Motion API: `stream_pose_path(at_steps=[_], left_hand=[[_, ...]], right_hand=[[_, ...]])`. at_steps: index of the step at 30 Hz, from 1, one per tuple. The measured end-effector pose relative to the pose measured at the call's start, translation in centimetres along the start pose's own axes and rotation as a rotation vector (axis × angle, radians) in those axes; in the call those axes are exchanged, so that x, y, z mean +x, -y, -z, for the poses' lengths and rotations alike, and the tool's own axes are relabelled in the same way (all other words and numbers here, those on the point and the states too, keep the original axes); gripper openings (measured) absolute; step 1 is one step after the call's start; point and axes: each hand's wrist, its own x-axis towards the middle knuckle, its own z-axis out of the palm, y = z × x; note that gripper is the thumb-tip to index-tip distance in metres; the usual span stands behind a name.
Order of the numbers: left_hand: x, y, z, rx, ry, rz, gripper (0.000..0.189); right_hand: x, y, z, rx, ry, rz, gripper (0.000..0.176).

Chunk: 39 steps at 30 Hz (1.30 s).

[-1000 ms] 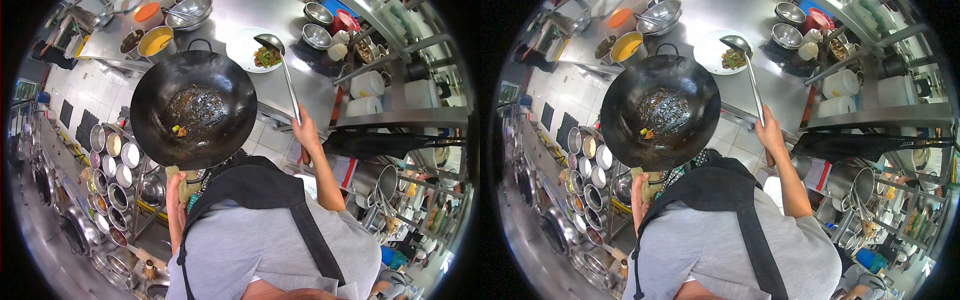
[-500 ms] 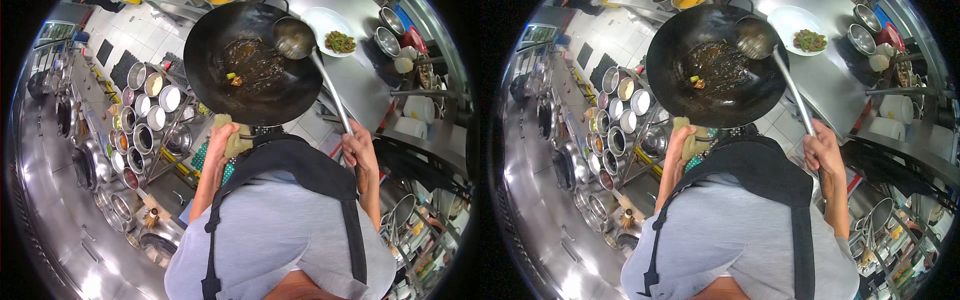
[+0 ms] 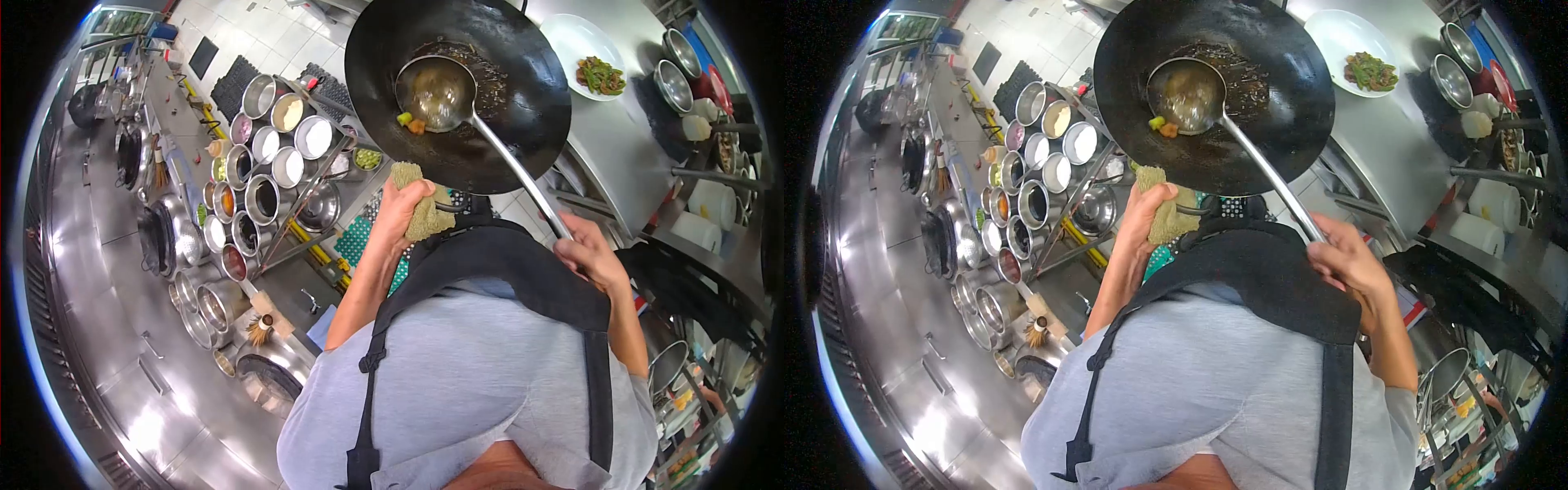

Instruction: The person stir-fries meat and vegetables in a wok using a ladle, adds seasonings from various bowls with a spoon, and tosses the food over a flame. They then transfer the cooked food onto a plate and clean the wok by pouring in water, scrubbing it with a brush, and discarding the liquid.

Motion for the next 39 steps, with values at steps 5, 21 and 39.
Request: stream_pose_path(at_steps=[5, 21, 39], left_hand=[[-0.1, -0.1, 1.7, -0.031, 0.012, 0.066, 0.038], [-1.4, -0.5, 1.5, -0.019, -0.014, 0.087, 0.03], [-1.3, 0.6, 2.3, 0.061, -0.033, 0.0, 0.036]], right_hand=[[-1.5, -1.8, 1.9, -0.037, 0.095, 0.055, 0.055], [-0.7, 0.3, 1.0, 0.109, 0.216, -0.029, 0.064], [-0.7, 0.3, 2.3, -0.114, -0.233, 0.065, 0.054]])
